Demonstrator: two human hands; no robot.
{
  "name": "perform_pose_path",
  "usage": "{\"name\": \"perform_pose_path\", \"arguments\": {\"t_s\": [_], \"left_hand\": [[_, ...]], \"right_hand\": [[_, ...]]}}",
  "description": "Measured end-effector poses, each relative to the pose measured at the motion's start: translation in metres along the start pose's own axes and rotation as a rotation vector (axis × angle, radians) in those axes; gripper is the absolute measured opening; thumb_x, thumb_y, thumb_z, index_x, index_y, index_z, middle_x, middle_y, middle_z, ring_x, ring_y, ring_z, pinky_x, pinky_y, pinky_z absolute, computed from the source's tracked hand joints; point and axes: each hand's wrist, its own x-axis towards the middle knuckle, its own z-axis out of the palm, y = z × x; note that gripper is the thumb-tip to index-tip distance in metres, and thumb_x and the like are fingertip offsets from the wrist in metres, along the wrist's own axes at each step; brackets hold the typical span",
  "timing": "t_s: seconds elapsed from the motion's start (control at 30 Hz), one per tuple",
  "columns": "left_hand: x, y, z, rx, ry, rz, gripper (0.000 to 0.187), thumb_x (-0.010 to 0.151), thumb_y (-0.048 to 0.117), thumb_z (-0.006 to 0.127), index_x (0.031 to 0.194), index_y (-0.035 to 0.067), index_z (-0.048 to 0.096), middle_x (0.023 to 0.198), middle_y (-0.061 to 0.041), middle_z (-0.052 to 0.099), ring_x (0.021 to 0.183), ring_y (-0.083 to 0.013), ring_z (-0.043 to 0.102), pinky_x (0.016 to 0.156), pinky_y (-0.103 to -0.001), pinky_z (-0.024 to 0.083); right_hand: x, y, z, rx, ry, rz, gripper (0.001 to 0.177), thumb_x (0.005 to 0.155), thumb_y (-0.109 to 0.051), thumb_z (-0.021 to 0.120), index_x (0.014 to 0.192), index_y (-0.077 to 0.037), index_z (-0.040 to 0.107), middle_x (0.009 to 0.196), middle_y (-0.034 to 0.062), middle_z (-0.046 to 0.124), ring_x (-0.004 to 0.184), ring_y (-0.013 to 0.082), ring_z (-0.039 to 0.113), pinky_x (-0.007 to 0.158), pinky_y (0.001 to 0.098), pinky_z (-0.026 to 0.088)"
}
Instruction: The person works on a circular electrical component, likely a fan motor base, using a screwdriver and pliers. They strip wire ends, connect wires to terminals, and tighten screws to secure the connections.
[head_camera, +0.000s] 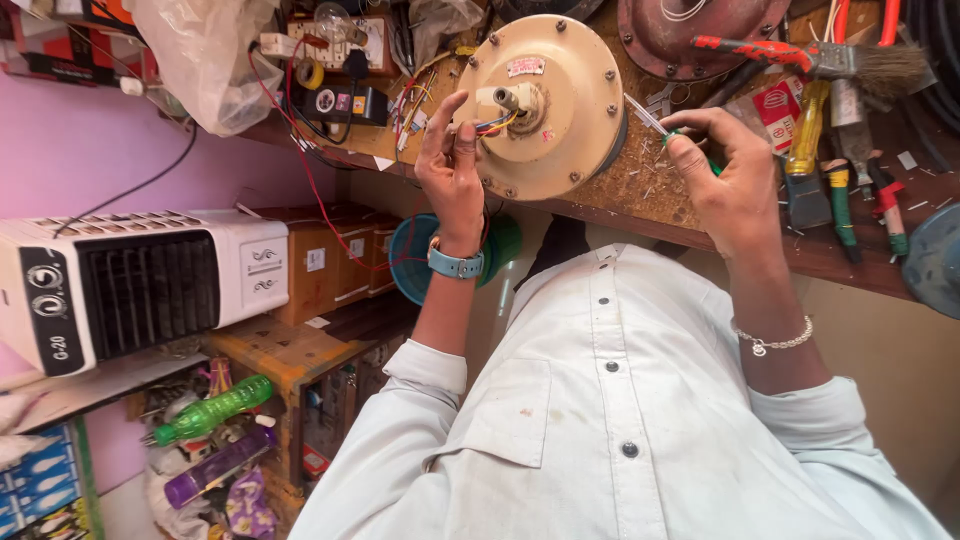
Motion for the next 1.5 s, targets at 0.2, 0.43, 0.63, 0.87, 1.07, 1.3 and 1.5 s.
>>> {"name": "perform_pose_path", "arguments": {"t_s": [0.2,0.43,0.63,0.87,1.07,1.3,1.5], "left_hand": [[-0.004,0.015,-0.006,-0.379,0.346,-0.176,0.023,0.111,0.007,0.057,0.132,0.000,0.062,0.083,0.002,0.056,0.066,-0.0030,0.043,0.056,-0.022,0.032],[0.013,0.076,-0.010,0.110,0.027,0.022,0.035,0.107,0.008,0.062,0.141,0.006,0.056,0.123,-0.007,0.068,0.115,-0.0155,0.062,0.091,-0.027,0.049],[0.022,0.096,0.014,0.580,-0.092,0.071,0.034,0.101,0.027,0.072,0.132,0.013,0.070,0.131,0.000,0.070,0.119,-0.0174,0.056,0.099,-0.031,0.053],[0.024,0.091,0.010,0.652,-0.069,0.103,0.027,0.098,0.027,0.076,0.121,0.013,0.079,0.129,0.002,0.073,0.120,-0.0188,0.052,0.104,-0.034,0.047],[0.022,0.096,0.016,0.609,-0.067,0.023,0.027,0.098,0.030,0.073,0.121,0.016,0.076,0.129,0.004,0.071,0.121,-0.0171,0.053,0.101,-0.032,0.050],[0.023,0.099,0.016,0.643,-0.108,0.066,0.028,0.101,0.028,0.073,0.124,0.014,0.076,0.129,0.001,0.074,0.123,-0.0189,0.052,0.109,-0.035,0.047],[0.025,0.089,0.013,0.486,-0.089,-0.036,0.028,0.098,0.027,0.073,0.123,0.013,0.075,0.127,-0.001,0.073,0.126,-0.0169,0.057,0.099,-0.033,0.060]], "right_hand": [[0.013,-0.030,0.002,0.109,-0.008,-0.103,0.029,0.100,-0.017,0.074,0.126,-0.006,0.068,0.103,-0.0002,0.068,0.094,0.0062,0.064,0.080,0.0220,0.053],[0.024,-0.018,0.021,0.183,-0.115,-0.052,0.017,0.104,-0.016,0.074,0.118,-0.006,0.076,0.103,0.0061,0.074,0.092,0.0112,0.068,0.081,0.0262,0.055],[0.029,-0.015,0.048,0.238,-0.053,-0.227,0.024,0.094,-0.013,0.081,0.116,-0.004,0.073,0.108,0.0068,0.073,0.094,0.0120,0.072,0.082,0.0265,0.062],[0.024,-0.023,0.057,0.064,0.018,-0.404,0.025,0.090,-0.005,0.086,0.112,-0.002,0.075,0.101,0.0123,0.072,0.086,0.0203,0.072,0.074,0.0306,0.058],[0.021,-0.025,0.061,0.039,0.020,-0.452,0.026,0.088,0.000,0.084,0.112,-0.002,0.073,0.100,0.0110,0.067,0.090,0.0226,0.069,0.077,0.0339,0.058],[0.019,-0.026,0.065,0.012,0.042,-0.475,0.027,0.087,0.002,0.084,0.111,-0.001,0.071,0.101,0.0110,0.064,0.094,0.0245,0.067,0.079,0.0354,0.057],[0.018,-0.031,0.060,-0.084,0.035,-0.523,0.025,0.089,0.001,0.083,0.110,-0.002,0.069,0.100,0.0114,0.061,0.097,0.0265,0.064,0.082,0.0371,0.056]]}}
